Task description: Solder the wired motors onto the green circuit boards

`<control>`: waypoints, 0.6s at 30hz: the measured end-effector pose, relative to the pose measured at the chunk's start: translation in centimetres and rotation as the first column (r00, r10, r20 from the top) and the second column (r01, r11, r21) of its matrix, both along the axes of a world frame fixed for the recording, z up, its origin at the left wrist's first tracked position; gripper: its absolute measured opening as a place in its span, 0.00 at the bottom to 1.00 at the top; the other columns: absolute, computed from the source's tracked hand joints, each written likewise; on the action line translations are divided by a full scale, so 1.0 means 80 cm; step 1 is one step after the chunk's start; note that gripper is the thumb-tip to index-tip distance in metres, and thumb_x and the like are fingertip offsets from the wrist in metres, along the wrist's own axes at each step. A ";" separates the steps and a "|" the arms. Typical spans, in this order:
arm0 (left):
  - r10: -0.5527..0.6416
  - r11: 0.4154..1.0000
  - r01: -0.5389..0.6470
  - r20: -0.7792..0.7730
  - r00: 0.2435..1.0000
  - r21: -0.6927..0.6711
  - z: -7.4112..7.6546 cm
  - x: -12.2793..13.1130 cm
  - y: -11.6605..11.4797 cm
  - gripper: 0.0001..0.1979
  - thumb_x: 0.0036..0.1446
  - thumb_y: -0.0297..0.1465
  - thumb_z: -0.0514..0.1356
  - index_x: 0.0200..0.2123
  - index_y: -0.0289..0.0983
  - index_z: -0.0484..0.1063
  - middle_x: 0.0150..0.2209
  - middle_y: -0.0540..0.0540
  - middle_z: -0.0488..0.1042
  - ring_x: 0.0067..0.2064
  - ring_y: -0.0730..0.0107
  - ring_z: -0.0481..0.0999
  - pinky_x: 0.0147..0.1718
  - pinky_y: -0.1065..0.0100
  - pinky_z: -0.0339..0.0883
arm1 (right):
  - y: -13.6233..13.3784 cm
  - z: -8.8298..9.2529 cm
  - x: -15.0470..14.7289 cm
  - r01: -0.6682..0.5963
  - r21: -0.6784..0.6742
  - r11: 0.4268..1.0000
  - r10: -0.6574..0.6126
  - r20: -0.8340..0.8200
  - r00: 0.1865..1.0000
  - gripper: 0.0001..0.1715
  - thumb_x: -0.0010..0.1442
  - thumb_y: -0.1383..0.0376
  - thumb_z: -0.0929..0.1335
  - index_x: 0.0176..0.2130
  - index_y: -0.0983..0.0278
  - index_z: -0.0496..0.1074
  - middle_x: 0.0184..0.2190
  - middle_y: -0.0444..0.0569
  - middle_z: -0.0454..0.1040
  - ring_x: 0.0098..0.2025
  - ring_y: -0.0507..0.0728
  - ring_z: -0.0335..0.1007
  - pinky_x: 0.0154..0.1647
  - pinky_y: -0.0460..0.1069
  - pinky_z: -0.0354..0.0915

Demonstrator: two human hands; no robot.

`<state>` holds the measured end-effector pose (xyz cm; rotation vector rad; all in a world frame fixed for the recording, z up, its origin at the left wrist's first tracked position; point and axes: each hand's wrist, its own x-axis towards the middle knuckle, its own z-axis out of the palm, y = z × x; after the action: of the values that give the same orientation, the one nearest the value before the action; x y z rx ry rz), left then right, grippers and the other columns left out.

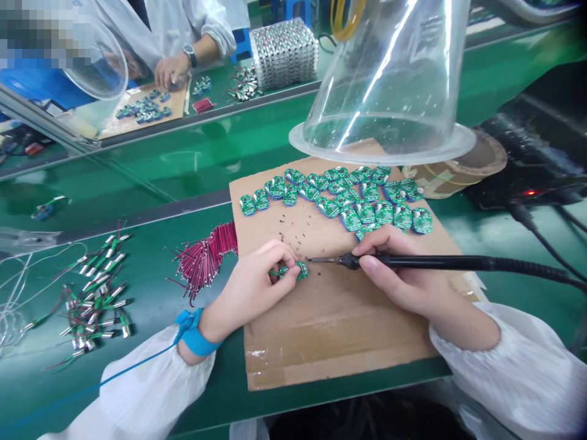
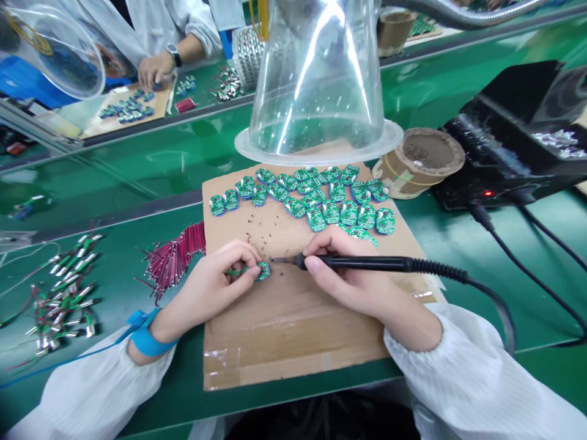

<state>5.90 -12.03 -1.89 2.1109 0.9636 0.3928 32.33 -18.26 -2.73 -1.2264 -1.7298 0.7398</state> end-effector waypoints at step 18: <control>0.042 0.999 -0.042 0.070 0.997 0.008 -0.002 -0.002 0.001 0.05 0.64 0.24 0.58 0.34 0.38 0.67 0.40 0.49 0.73 0.39 0.71 0.72 0.36 0.67 0.65 | -0.007 0.000 0.000 0.044 0.005 0.999 -0.044 -0.028 0.999 0.05 0.66 0.64 0.70 0.43 0.58 0.71 0.32 0.45 0.72 0.29 0.54 0.68 0.29 0.50 0.63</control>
<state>5.70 -11.98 -2.08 2.0744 0.9683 0.4906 32.34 -18.85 -2.73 -1.2410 -1.6765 0.7223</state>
